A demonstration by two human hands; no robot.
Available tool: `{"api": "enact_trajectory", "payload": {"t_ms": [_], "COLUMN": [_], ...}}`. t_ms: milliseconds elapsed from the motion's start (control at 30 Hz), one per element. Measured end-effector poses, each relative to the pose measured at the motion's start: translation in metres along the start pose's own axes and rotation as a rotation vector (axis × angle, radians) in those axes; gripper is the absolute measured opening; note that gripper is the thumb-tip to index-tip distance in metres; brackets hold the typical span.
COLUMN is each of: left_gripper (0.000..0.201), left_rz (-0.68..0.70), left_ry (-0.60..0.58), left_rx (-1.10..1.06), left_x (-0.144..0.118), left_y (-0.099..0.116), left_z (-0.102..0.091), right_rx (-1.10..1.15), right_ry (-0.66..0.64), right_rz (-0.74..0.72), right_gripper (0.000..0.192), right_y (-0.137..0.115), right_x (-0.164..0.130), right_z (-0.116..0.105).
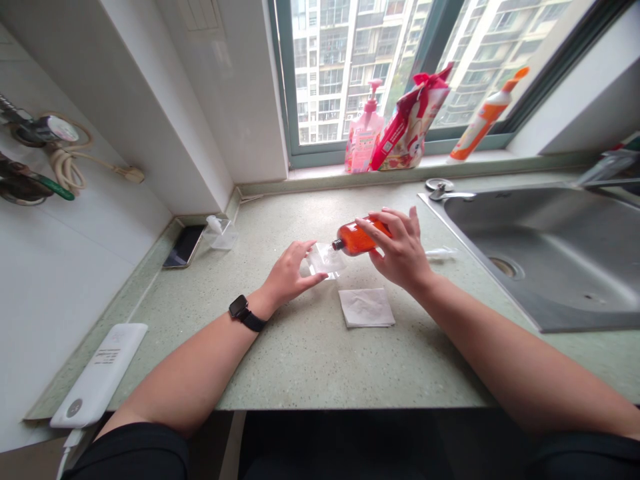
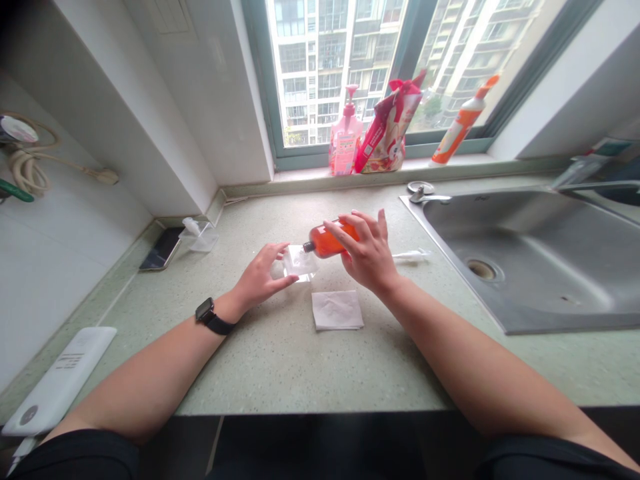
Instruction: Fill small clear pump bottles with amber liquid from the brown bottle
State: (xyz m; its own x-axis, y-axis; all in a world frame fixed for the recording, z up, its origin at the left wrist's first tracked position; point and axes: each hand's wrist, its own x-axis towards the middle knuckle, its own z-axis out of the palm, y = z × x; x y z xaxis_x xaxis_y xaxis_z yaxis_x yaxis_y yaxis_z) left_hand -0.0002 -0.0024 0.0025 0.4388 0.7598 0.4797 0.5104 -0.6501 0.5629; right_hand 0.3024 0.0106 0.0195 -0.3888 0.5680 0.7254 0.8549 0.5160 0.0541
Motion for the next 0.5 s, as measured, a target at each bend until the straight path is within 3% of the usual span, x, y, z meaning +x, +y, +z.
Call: {"api": "enact_trajectory", "payload": {"t_ms": [500], "left_gripper": [0.07], "left_rz": [0.0], "left_ry": [0.002], "left_rx": [0.01], "left_x": [0.0], "left_y": [-0.0001], "left_z": [0.0001], "right_rx": [-0.012], "right_ry": [0.014], "right_rz": [-0.018], "right_gripper": [0.104], "right_y": [-0.0001], "right_x": [0.0003], "right_z": [-0.0006]}}
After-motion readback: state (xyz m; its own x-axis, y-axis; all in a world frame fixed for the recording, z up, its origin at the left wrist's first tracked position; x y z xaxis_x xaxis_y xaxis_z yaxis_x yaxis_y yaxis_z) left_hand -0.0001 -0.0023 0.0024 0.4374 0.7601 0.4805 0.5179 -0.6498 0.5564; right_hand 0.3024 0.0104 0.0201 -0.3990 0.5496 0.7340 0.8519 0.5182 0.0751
